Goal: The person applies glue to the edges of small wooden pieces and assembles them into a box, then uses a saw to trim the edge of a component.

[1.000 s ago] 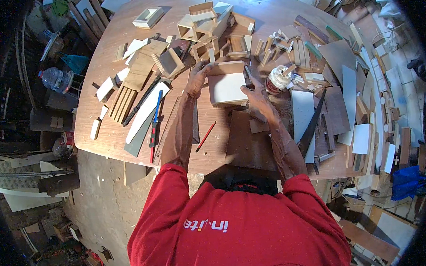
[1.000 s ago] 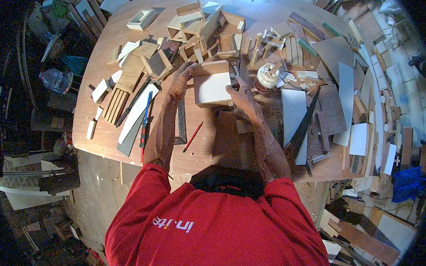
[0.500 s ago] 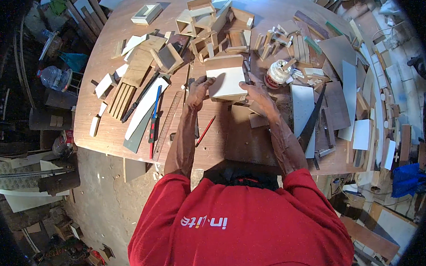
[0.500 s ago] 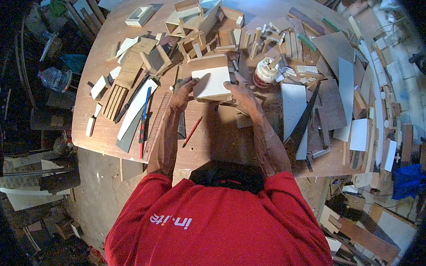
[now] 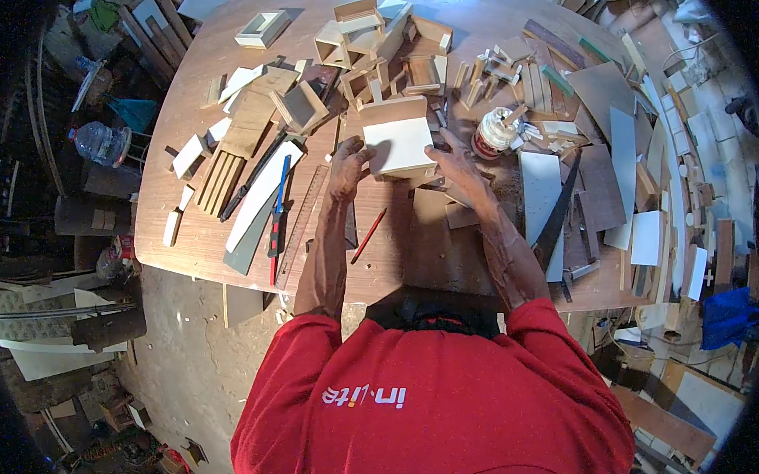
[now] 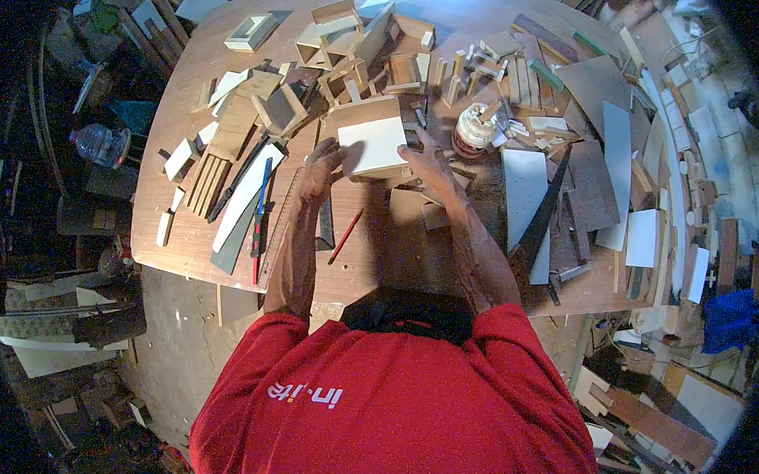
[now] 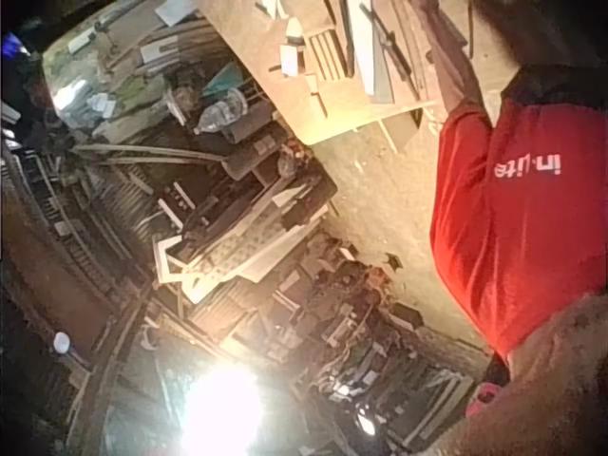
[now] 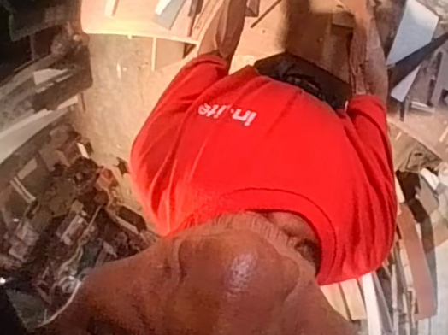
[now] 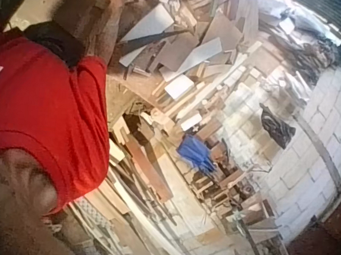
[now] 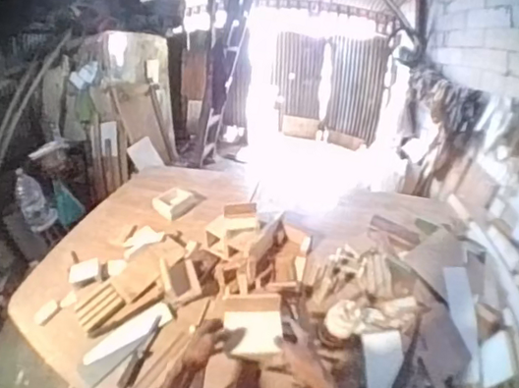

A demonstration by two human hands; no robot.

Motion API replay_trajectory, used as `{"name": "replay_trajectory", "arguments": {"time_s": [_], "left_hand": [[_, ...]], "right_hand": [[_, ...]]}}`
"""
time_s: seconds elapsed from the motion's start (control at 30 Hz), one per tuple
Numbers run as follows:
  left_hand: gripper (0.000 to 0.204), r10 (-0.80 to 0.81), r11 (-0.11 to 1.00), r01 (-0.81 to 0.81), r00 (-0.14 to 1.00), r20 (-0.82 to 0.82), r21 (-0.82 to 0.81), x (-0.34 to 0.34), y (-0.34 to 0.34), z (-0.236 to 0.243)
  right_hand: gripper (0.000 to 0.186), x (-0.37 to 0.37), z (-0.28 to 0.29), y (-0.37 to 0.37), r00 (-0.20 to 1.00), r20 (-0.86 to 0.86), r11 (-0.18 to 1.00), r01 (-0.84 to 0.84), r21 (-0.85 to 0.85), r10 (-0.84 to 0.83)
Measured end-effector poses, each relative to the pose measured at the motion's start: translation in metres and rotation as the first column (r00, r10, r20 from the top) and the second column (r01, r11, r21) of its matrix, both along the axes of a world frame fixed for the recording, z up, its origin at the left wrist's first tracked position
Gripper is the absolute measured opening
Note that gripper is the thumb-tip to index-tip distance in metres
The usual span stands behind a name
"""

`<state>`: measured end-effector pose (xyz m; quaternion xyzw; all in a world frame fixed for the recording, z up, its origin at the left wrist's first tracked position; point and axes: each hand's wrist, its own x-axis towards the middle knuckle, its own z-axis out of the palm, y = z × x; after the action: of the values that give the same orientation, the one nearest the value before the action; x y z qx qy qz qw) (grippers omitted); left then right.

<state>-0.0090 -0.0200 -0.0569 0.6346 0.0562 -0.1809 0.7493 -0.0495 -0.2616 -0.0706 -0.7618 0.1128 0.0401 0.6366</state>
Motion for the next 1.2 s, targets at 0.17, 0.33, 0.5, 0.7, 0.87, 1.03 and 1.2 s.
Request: {"name": "replay_trajectory", "arguments": {"time_s": [0.17,0.33,0.5,0.7,0.87,1.03,1.2], "left_hand": [[0.048,0.157,0.983,-0.166,0.981,0.110,0.073,-0.017,0.019,0.004],[0.040,0.089,0.964,-0.131,0.979,0.184,0.231,-0.055,0.023,0.019],[0.024,-0.063,0.994,0.051,0.990,0.125,0.093,-0.089,0.006,0.020],[0.017,-0.093,0.996,0.091,0.991,0.093,0.023,-0.110,-0.012,0.015],[0.015,-0.119,0.993,0.118,0.992,0.050,0.014,-0.123,-0.026,0.027],[0.023,-0.139,0.979,0.151,0.986,0.094,-0.139,-0.131,-0.036,0.016],[0.034,-0.193,0.980,0.196,0.976,0.104,-0.020,-0.136,-0.056,0.039]], "right_hand": [[0.065,-0.024,0.006,-0.008,0.981,0.086,0.975,0.185,-0.123,-0.175],[0.051,-0.061,0.017,-0.012,0.978,0.135,0.984,0.166,-0.070,-0.156],[0.024,-0.087,-0.012,-0.018,0.948,0.300,0.971,0.160,-0.175,-0.102],[0.025,-0.118,-0.021,0.002,0.986,0.160,0.986,0.065,-0.153,-0.040],[0.030,-0.134,-0.005,0.001,0.986,0.151,0.994,0.082,-0.066,-0.071],[0.031,-0.153,0.028,0.006,0.980,0.191,0.985,0.085,-0.152,-0.055],[0.031,-0.164,0.030,-0.002,0.972,0.183,0.987,0.155,-0.045,-0.145]]}}
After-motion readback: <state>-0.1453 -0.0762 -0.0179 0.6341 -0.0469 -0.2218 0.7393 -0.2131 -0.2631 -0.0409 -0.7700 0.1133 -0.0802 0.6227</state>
